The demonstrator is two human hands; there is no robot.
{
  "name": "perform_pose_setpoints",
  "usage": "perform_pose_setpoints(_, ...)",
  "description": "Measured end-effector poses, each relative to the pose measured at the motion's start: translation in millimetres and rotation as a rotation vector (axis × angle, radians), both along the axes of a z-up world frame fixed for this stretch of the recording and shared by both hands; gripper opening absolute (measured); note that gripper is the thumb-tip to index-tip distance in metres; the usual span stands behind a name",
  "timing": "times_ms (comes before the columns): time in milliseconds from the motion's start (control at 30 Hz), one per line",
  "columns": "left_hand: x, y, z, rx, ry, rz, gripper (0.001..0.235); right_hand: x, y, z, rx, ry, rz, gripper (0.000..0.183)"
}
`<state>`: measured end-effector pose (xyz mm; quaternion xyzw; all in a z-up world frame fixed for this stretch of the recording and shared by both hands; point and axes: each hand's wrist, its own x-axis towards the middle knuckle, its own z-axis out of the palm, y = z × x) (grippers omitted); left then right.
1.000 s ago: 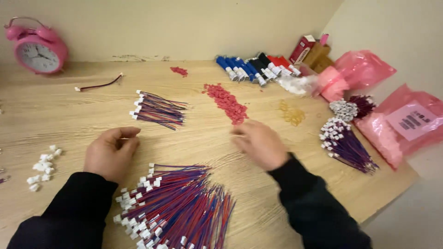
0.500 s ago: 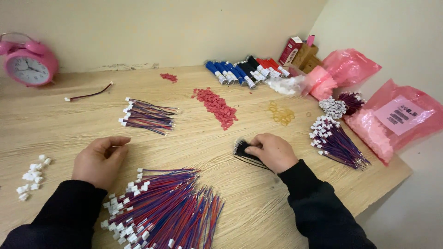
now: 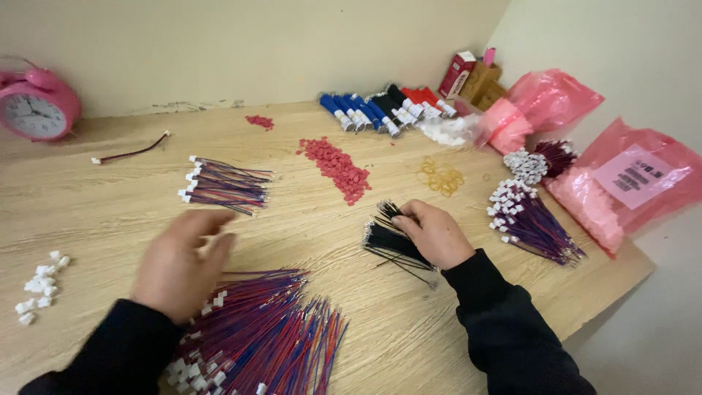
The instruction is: Sort and organize bundles of electrical wires with connectors on a desk
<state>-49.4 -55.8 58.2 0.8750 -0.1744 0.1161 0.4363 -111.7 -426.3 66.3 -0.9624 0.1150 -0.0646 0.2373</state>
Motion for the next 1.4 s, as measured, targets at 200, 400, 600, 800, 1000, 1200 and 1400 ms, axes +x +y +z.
perform_pose_setpoints(200, -26, -65, 23, 0.266, -0.229, -0.397, 0.031, 1, 6, 2, -0.001, 0.033, 0.008, 0.020)
perform_pose_setpoints(400, -31, -133, 10, 0.468, -0.411, -0.632, 0.044, 1, -3, -4, 0.084, -0.041, 0.011, 0.021)
perform_pose_setpoints(600, -31, -200, -3, 0.743, -0.267, -0.573, 0.089, 0, -11, -6, 0.311, -0.061, 0.005, 0.021)
perform_pose_setpoints(800, -24, -222, -21, 0.809, -0.195, -0.540, 0.072, 9, -29, -30, 0.495, -0.148, 0.014, 0.021)
perform_pose_setpoints(1000, -18, -227, -49, 0.775, -0.399, -0.521, 0.057, -8, -19, 7, 0.602, -0.245, 0.000, 0.021)
perform_pose_setpoints(1200, -23, -231, -49, 0.746, -0.411, -0.446, 0.046, -32, -37, 57, 1.175, -1.010, 0.130, 0.023)
perform_pose_setpoints(1400, -25, -208, 2, 0.771, -0.113, -0.552, 0.056, -20, 17, 83, 1.160, -0.949, 0.237, 0.023)
